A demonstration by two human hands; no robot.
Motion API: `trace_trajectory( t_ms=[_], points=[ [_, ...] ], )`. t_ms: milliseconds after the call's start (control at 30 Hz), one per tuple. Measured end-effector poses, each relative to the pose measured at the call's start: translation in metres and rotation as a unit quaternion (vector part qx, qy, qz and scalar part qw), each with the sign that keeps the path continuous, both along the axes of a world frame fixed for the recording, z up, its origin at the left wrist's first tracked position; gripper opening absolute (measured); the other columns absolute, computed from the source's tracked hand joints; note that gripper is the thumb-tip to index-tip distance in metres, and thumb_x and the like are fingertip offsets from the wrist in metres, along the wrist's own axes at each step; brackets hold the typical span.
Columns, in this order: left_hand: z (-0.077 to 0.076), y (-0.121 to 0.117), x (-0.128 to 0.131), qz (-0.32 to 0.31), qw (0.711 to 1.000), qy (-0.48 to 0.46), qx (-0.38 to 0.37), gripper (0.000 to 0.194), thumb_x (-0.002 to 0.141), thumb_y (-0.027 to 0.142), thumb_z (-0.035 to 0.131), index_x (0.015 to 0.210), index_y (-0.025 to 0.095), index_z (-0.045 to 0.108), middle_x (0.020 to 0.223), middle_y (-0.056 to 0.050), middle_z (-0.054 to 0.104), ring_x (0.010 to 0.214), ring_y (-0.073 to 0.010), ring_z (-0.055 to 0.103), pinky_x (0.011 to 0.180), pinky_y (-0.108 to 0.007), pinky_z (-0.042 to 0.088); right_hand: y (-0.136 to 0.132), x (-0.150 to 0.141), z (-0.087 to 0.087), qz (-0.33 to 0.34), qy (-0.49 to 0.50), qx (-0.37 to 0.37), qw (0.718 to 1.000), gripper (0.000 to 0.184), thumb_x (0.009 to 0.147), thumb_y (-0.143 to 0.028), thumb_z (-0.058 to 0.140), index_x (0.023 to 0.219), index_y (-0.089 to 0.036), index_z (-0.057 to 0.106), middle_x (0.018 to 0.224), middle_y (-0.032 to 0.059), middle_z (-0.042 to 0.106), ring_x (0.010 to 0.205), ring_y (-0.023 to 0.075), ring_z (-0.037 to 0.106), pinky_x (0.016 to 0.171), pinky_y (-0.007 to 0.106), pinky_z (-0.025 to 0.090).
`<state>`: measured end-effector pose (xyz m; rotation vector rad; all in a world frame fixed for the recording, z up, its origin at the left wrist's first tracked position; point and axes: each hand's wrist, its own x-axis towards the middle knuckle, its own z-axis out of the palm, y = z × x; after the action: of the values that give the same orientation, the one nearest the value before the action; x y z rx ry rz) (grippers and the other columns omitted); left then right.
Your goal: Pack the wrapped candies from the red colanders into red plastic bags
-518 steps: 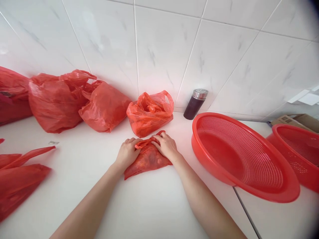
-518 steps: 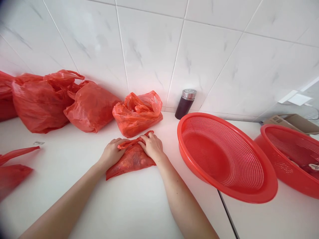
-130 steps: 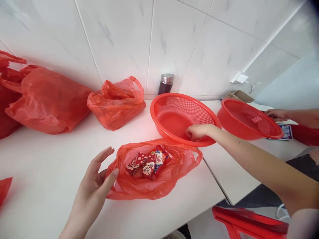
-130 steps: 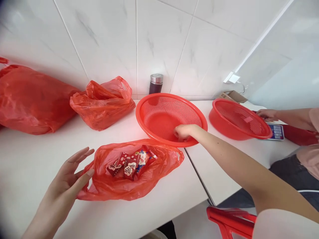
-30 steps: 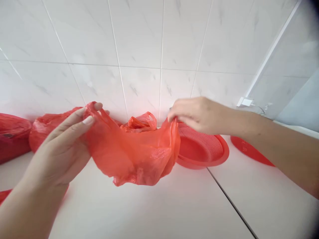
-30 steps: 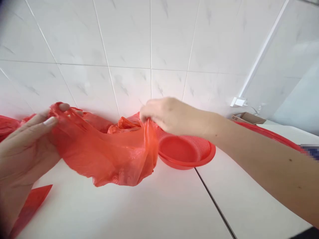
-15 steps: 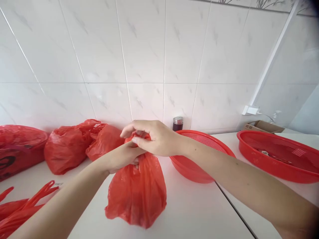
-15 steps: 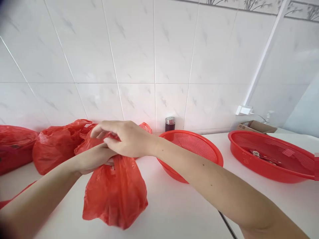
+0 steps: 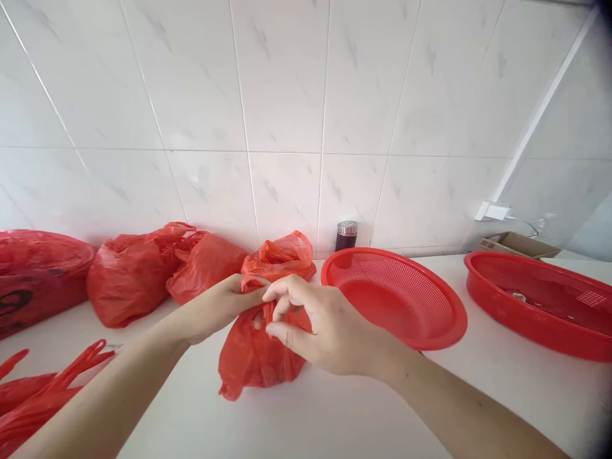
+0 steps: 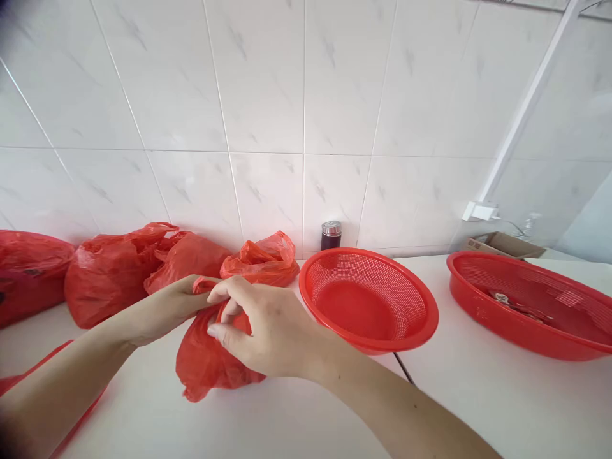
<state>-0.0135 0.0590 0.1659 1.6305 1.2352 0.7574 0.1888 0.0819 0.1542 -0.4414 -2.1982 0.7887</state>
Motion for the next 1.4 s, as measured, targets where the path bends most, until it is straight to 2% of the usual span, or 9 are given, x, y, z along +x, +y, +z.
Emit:
trace_trajectory(
  t_ms=[167,267,400,567,667,867,1100,1233,1400],
  points=[
    [-0.007,0.000,0.009,0.045,0.985,0.150,0.069,0.012,0.079,0.022,0.051,0.076,0.022,0.063,0.065,0.004,0.050,0.055,-0.0106,0.042,0.052,-0.023,0.035,0.027,-0.020,-0.024,-0.060,0.068,-0.095,0.991,0.025,0.098,-0.033,0.040,0.119,-0.028,0.051,0.100,0.0027,0.066,0.098,0.0176,0.061,0.084,0.035,0.049],
    [-0.020,0.001,0.016,0.167,0.931,0.245,0.213,0.016,0.070,0.009,0.043,0.066,0.022,0.052,0.061,0.005,0.048,0.053,-0.0105,0.040,0.048,-0.022,0.029,0.047,-0.035,-0.042,-0.022,0.063,-0.209,0.976,0.026,0.098,-0.035,0.040,0.118,-0.028,0.054,0.093,0.0013,0.064,0.091,0.0166,0.062,0.085,0.035,0.049],
    [-0.036,0.007,0.018,0.235,0.861,0.250,0.377,0.030,0.071,0.006,0.039,0.086,0.023,0.058,0.102,0.001,0.064,0.078,-0.0131,0.060,0.061,-0.022,0.044,0.049,-0.043,-0.055,0.088,0.111,-0.305,0.942,0.021,0.093,-0.038,0.050,0.109,-0.028,0.060,0.099,0.0005,0.063,0.096,0.0163,0.059,0.090,0.034,0.046],
    [-0.052,0.008,0.004,0.216,0.922,0.177,0.269,0.036,0.087,0.027,0.043,0.116,0.026,0.065,0.111,-0.002,0.070,0.101,-0.0207,0.064,0.082,-0.028,0.051,0.045,-0.039,-0.061,0.077,0.156,-0.351,0.920,0.026,0.090,-0.044,0.054,0.079,-0.020,0.057,0.084,0.0007,0.061,0.087,0.0158,0.061,0.090,0.034,0.046],
    [-0.070,-0.010,-0.004,0.251,0.940,0.153,0.172,0.042,0.091,0.046,0.041,0.117,0.026,0.067,0.103,-0.002,0.074,0.096,-0.0245,0.067,0.078,-0.031,0.053,0.060,-0.046,-0.082,-0.020,0.152,-0.359,0.921,0.031,0.094,-0.046,0.040,0.078,-0.021,0.048,0.078,0.0006,0.061,0.072,0.0149,0.064,0.078,0.032,0.051],
    [-0.115,-0.064,-0.007,0.431,0.893,0.097,0.085,0.047,0.082,0.065,0.045,0.091,0.029,0.073,0.087,-0.002,0.076,0.085,-0.0276,0.069,0.062,-0.031,0.054,0.104,-0.076,-0.140,-0.243,0.074,-0.300,0.920,0.028,0.095,-0.035,0.029,0.070,-0.024,0.037,0.069,0.0015,0.060,0.064,0.0176,0.061,0.062,0.029,0.045],
    [-0.151,-0.043,-0.002,0.529,0.837,-0.121,0.073,0.051,0.086,0.068,0.037,0.092,0.024,0.061,0.096,-0.005,0.070,0.094,-0.0241,0.066,0.082,-0.035,0.052,0.067,-0.091,-0.142,-0.277,-0.003,-0.121,0.953,0.031,0.098,-0.043,0.031,0.079,-0.024,0.048,0.072,0.0000,0.061,0.073,0.0194,0.058,0.062,0.028,0.032],
    [-0.160,-0.015,0.007,0.481,0.867,0.082,0.100,0.045,0.094,0.058,0.021,0.092,0.026,0.052,0.083,-0.001,0.065,0.074,-0.0190,0.061,0.065,-0.029,0.047,0.050,-0.092,-0.156,-0.282,-0.136,0.058,0.948,0.035,0.102,-0.038,0.024,0.086,-0.023,0.052,0.077,-0.0007,0.062,0.065,0.0152,0.056,0.056,0.027,0.025],
    [-0.167,0.005,-0.010,0.399,0.874,0.264,0.079,0.031,0.096,0.045,0.025,0.083,0.027,0.046,0.063,0.002,0.059,0.058,-0.0200,0.054,0.057,-0.028,0.034,0.073,-0.069,-0.176,-0.309,-0.199,0.057,0.928,0.033,0.103,-0.036,0.026,0.094,-0.023,0.055,0.085,0.0005,0.065,0.068,0.0146,0.058,0.056,0.026,0.025]
  ],
)
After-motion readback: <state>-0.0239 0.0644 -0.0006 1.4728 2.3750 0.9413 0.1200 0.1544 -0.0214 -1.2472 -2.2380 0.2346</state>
